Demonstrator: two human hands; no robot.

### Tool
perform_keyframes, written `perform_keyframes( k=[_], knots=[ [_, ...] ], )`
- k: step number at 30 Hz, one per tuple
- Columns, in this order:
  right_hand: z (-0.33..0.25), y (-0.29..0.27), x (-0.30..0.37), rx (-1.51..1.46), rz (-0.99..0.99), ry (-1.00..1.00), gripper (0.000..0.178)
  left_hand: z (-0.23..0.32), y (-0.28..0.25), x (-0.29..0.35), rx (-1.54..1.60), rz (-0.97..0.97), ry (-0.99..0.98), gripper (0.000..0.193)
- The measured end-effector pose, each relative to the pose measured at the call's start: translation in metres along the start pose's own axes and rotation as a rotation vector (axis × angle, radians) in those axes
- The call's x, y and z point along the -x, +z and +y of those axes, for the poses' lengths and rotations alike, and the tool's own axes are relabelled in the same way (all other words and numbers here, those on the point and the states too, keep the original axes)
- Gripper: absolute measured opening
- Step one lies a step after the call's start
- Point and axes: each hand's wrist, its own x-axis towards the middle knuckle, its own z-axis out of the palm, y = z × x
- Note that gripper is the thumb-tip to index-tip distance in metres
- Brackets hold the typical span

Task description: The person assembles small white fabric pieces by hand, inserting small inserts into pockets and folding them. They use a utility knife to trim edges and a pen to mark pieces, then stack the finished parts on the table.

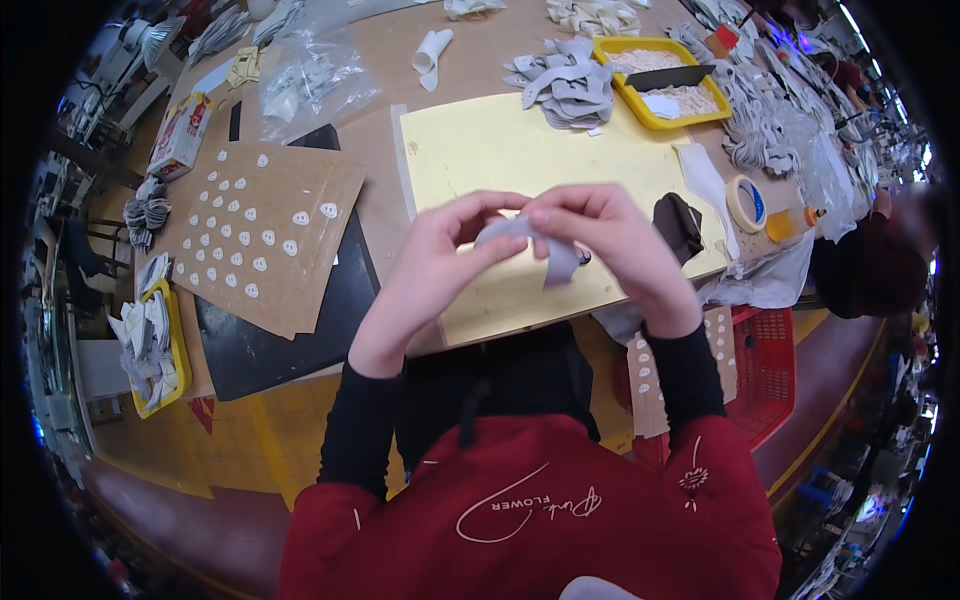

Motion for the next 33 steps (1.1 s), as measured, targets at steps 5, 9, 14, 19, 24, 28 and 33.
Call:
perform_keyframes(
  k=[5, 9, 14, 19, 24, 28, 33],
  knots=[
    [-0.045, -0.016, -0.010, 0.167, 0.032, -0.174, 0.025, 0.025, -0.014, -0.038, 0.077, 0.053, 0.131, 0.025],
    [-0.056, -0.040, -0.029, 0.235, 0.094, -0.178, 0.024, 0.036, -0.023, -0.065, 0.153, -0.072, 0.108, 0.023],
    [-0.050, -0.061, -0.062, 0.458, 0.182, -0.211, 0.024, 0.019, -0.038, -0.085, -0.013, -0.040, 0.173, 0.023],
    [-0.001, -0.125, -0.122, 1.257, 0.375, -0.406, 0.042, -0.015, -0.051, -0.098, -0.312, 0.022, 0.144, 0.025],
    [0.027, -0.136, -0.135, 1.301, 0.343, -0.395, 0.045, -0.008, -0.051, -0.090, 0.034, 0.029, 0.154, 0.019],
    [0.011, -0.145, -0.140, 1.216, 0.308, -0.299, 0.020, -0.013, -0.063, -0.093, 0.149, 0.120, 0.159, 0.015],
    [-0.036, -0.131, -0.127, 1.050, 0.350, -0.278, 0.021, -0.014, -0.066, -0.096, 0.208, 0.258, 0.195, 0.023]
  ],
)
